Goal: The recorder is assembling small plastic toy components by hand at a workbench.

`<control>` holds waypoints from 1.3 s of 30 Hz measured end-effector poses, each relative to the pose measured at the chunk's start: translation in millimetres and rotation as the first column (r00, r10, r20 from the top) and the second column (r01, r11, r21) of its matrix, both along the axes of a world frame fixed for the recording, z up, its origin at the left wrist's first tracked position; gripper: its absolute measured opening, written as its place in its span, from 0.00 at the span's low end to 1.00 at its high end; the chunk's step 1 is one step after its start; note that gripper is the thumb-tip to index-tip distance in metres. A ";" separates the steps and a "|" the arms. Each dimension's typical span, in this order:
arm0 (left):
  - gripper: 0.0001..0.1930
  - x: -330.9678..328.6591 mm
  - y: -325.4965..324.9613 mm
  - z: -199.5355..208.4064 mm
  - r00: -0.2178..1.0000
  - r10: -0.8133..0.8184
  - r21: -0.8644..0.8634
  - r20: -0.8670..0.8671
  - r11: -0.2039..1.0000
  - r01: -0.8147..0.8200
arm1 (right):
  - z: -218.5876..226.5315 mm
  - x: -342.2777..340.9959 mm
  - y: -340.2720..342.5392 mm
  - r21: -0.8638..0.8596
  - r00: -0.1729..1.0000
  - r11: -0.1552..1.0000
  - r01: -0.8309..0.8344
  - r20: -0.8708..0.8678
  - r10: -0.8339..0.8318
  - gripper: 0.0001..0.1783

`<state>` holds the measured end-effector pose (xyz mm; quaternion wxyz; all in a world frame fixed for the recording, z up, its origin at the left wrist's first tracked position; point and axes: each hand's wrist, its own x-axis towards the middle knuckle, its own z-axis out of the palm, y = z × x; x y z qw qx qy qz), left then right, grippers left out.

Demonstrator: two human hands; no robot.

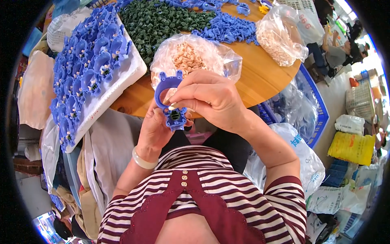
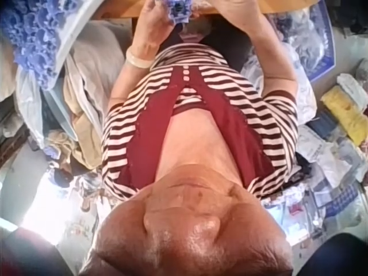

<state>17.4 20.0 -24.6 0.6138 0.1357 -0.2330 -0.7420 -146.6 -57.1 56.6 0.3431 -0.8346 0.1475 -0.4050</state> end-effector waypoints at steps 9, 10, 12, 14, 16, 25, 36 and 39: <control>0.34 -0.3 -0.7 -3.2 0.997 -0.072 0.002 -0.025 0.997 0.072 | -4.5 5.6 -1.6 -0.167 0.996 0.986 -0.028 -0.091 0.013 0.08; 0.35 -0.3 -0.5 -3.1 0.997 -0.070 0.010 -0.025 0.997 0.070 | -4.8 6.0 -1.7 -0.172 0.996 0.985 -0.020 -0.092 0.004 0.08; 0.34 0.6 -0.1 -2.8 0.998 -0.064 0.004 -0.027 0.998 0.064 | -4.7 6.7 -1.3 -0.177 0.996 0.984 -0.013 -0.094 -0.003 0.08; 0.34 -0.5 0.0 -1.1 0.998 -0.061 -0.003 -0.030 0.998 0.061 | -4.5 6.9 2.0 -0.138 0.990 0.990 0.011 -0.135 -0.030 0.07; 0.33 -4.4 0.1 2.8 0.993 0.118 -0.021 0.027 0.993 -0.118 | -3.6 7.0 7.0 -0.121 0.986 0.991 0.049 -0.153 -0.067 0.06; 0.44 -5.9 4.5 -1.5 0.961 0.271 -0.072 0.062 0.961 -0.266 | -4.7 8.4 26.3 -0.100 0.945 0.976 0.192 -0.248 -0.212 0.06; 0.47 -1.8 9.8 -3.1 0.877 0.381 -0.226 0.293 0.919 -0.323 | -5.4 16.2 35.0 -0.113 0.923 0.968 0.222 -0.295 -0.246 0.08; 0.47 -2.6 11.4 -3.4 0.872 0.393 -0.228 0.293 0.914 -0.335 | -10.0 16.8 36.8 -0.037 0.944 0.981 0.191 -0.267 -0.194 0.08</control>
